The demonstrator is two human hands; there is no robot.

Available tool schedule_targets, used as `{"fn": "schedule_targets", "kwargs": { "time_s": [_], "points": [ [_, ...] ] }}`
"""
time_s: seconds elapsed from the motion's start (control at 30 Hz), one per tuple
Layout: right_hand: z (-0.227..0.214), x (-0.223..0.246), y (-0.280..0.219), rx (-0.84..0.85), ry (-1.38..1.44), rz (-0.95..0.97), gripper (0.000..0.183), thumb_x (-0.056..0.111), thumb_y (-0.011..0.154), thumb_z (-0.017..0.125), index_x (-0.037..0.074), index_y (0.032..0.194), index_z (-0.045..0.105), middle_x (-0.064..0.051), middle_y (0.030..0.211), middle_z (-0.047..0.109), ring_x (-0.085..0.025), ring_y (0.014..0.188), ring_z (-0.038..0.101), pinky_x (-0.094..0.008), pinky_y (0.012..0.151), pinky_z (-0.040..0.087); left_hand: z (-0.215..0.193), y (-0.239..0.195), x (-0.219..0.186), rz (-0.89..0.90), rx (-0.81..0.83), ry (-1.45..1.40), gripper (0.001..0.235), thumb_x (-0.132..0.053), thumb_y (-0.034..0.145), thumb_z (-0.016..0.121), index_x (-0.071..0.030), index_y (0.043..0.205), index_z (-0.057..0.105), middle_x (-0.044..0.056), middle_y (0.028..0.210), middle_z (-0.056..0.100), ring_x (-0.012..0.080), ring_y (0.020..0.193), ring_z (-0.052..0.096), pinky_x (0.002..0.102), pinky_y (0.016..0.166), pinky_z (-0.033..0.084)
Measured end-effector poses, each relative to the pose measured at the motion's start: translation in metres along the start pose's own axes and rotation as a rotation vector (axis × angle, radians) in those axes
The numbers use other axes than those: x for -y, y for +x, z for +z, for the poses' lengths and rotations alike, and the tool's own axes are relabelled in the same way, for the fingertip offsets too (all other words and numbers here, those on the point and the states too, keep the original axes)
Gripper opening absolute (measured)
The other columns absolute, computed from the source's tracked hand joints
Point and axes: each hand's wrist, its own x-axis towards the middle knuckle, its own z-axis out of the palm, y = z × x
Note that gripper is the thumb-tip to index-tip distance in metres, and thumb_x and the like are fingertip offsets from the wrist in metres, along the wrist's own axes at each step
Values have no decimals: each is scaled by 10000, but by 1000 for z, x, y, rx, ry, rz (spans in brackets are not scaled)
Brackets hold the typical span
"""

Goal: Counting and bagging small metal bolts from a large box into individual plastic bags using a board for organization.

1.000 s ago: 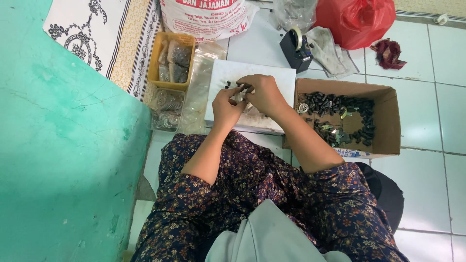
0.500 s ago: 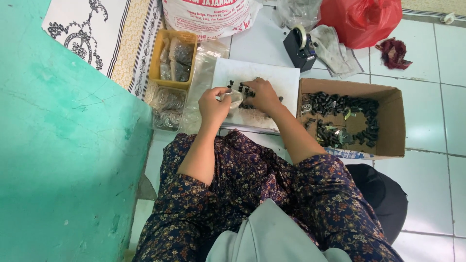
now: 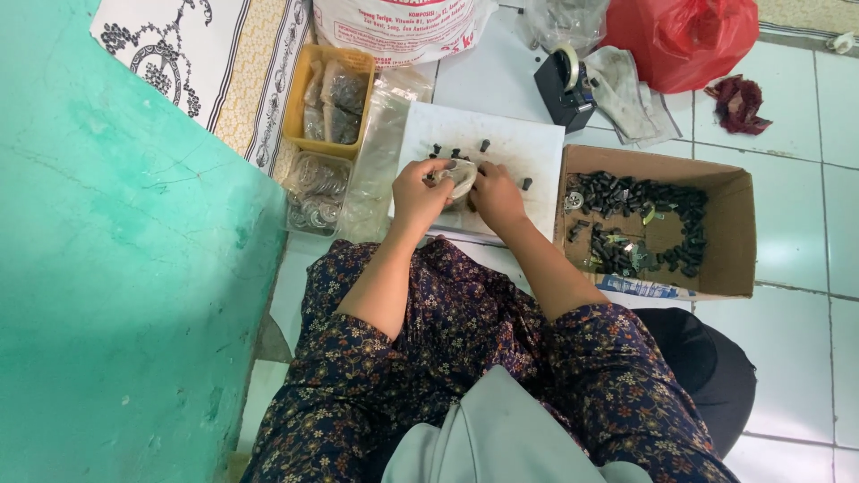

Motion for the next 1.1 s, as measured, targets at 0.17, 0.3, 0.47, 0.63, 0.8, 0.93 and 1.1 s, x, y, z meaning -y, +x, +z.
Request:
{"fn": "schedule_targets", "kwargs": {
  "time_s": [0.17,0.3,0.47,0.63,0.8,0.93,1.1],
  "points": [
    [24,-24,5,54,259,167,125,145,904,771,72,1005,781,-104,1000,688,-267,913,700,-327,847,566,-3,-8,-19,4,21,-120,401,-58,778,637,-82,1151,782,145,1075,644,160,701,721,318,665,665],
    [32,-54,7,90,558,362,294,318,836,892,145,1060,810,-132,964,738,-321,906,735,-381,838,595,-1,-2,-5,63,44,-28,431,-27,778,638,-54,1190,763,148,1096,630,150,714,706,314,650,648],
    [-30,-55,20,33,1144,586,345,39,813,872,-31,1128,749,-255,1011,713,-312,876,743,-393,694,684,3,-1,-6,179,31,46,435,-39,816,640,-58,1237,746,145,1122,637,153,787,681,329,696,615],
    [-91,-43,31,-21,1293,562,370,21,800,884,-57,1129,735,-223,969,703,-298,879,758,-397,705,699,7,-1,-2,210,33,89,447,-34,834,654,-43,1276,722,152,1151,646,175,836,688,354,745,606],
    [-125,-10,42,157,1388,559,424,10,737,887,-48,1127,733,-166,960,707,-250,867,750,-307,672,705,11,6,7,268,34,113,451,-55,818,671,-42,1266,718,137,1119,628,194,852,696,355,758,610],
    [-115,-2,46,224,1323,499,388,9,768,875,-43,1130,745,-209,975,724,-259,858,743,-325,663,698,12,12,16,266,29,113,449,-56,826,664,-10,1271,709,143,1121,622,194,850,693,366,760,612],
    [-105,1,51,217,946,364,309,10,797,843,15,1101,784,-209,943,749,-280,795,766,-337,643,683,11,13,17,283,-1,144,434,-33,837,672,46,1263,695,157,1096,610,220,842,688,386,751,620]
  ]
}}
